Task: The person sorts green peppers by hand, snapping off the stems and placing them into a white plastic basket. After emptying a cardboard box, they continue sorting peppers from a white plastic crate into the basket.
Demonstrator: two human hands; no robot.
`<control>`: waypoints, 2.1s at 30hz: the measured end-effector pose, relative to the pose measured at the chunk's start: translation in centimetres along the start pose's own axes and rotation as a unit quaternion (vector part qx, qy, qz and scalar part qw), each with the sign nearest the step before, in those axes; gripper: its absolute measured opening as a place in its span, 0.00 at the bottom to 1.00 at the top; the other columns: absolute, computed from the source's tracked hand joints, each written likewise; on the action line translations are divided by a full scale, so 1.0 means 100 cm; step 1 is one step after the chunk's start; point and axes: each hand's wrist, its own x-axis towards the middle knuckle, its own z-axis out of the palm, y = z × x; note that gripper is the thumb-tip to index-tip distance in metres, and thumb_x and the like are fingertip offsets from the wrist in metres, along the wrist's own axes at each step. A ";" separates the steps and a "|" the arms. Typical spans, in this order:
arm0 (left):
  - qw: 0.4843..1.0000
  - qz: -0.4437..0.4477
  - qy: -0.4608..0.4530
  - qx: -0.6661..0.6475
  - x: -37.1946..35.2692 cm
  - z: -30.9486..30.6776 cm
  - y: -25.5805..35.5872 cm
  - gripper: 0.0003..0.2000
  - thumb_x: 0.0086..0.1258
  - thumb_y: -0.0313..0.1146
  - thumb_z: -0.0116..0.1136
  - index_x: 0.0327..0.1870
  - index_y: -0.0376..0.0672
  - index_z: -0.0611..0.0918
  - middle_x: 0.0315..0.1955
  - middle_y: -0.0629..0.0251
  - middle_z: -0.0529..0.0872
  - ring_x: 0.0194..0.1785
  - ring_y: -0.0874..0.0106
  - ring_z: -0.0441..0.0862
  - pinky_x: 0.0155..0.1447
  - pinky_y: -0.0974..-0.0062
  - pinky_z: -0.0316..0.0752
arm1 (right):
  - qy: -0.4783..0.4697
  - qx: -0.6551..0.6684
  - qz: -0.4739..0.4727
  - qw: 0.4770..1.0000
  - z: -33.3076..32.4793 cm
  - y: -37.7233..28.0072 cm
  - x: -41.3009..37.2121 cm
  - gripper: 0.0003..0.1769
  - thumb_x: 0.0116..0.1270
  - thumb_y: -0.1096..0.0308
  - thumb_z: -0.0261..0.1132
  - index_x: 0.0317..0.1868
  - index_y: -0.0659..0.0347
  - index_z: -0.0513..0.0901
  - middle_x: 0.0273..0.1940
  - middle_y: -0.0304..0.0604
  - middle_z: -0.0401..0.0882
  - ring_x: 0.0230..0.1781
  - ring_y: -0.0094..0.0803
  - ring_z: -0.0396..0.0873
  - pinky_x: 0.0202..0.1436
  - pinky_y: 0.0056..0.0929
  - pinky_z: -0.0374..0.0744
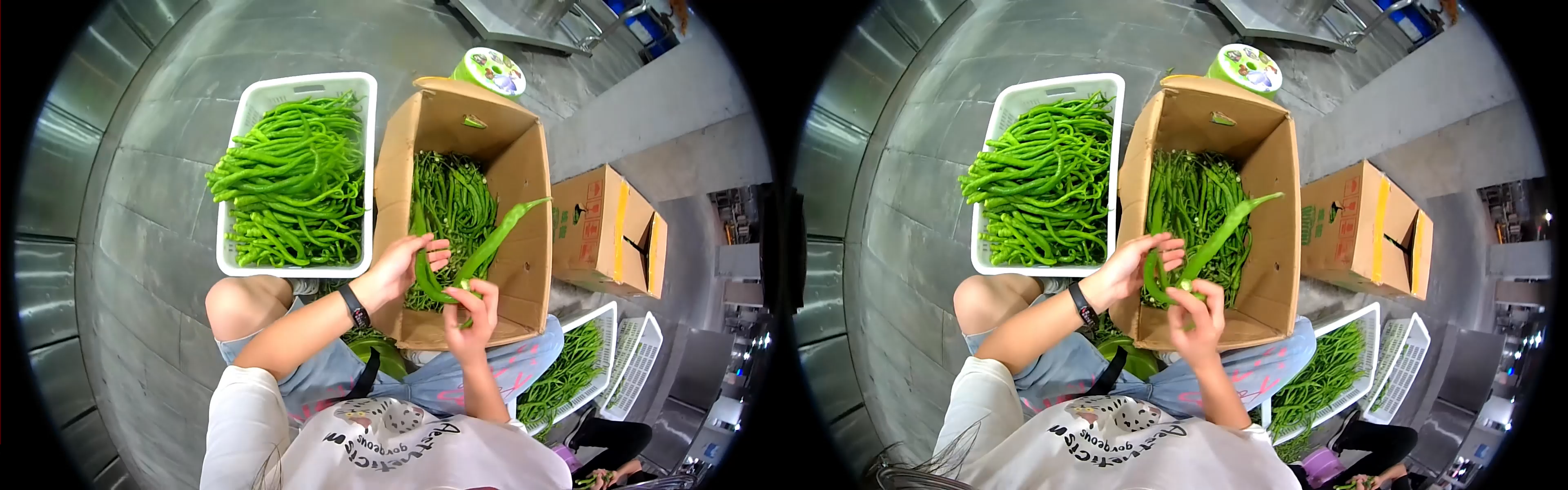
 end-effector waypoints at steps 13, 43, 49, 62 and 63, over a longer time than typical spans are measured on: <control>0.977 0.072 -0.138 0.147 -0.031 0.017 0.033 0.16 0.66 0.25 0.44 0.55 0.42 0.66 0.59 0.51 0.72 0.53 0.62 0.78 0.54 0.64 0.78 | -0.160 0.088 0.014 0.983 -0.001 0.008 -0.007 0.20 0.55 0.85 0.64 0.47 0.62 0.71 0.46 0.48 0.71 0.38 0.33 0.74 0.38 0.25 0.74; 0.943 0.114 -0.192 0.245 -0.035 0.001 0.019 0.15 0.71 0.35 0.53 0.55 0.40 0.70 0.32 0.68 0.77 0.24 0.84 0.67 0.28 0.87 0.63 | -0.061 0.564 0.387 0.727 0.016 0.027 0.067 0.13 0.70 0.63 0.58 0.34 0.65 0.79 0.23 0.34 0.71 0.23 0.18 0.65 0.28 0.17 0.64; 0.969 0.108 -0.179 0.135 -0.038 0.002 0.027 0.13 0.73 0.35 0.50 0.55 0.42 0.70 0.30 0.70 0.74 0.23 0.82 0.65 0.27 0.86 0.62 | -0.002 0.556 0.370 0.744 0.002 0.042 0.076 0.14 0.70 0.62 0.58 0.29 0.63 0.77 0.19 0.32 0.63 0.19 0.18 0.59 0.23 0.19 0.58; 0.951 0.198 -0.204 -0.120 -0.049 -0.016 0.095 0.12 0.74 0.40 0.42 0.45 0.40 0.72 0.27 0.69 0.70 0.22 0.80 0.62 0.27 0.83 0.60 | -0.280 0.094 0.043 0.954 0.006 0.029 0.054 0.19 0.61 0.64 0.66 0.51 0.61 0.77 0.54 0.47 0.75 0.57 0.41 0.72 0.61 0.36 0.69; 0.952 0.201 -0.194 -0.124 -0.046 -0.019 0.093 0.12 0.74 0.40 0.42 0.45 0.40 0.72 0.28 0.67 0.72 0.23 0.78 0.65 0.28 0.82 0.62 | -0.319 0.137 -0.005 0.938 0.011 0.017 0.055 0.19 0.60 0.65 0.67 0.51 0.61 0.77 0.55 0.46 0.74 0.58 0.42 0.71 0.62 0.36 0.68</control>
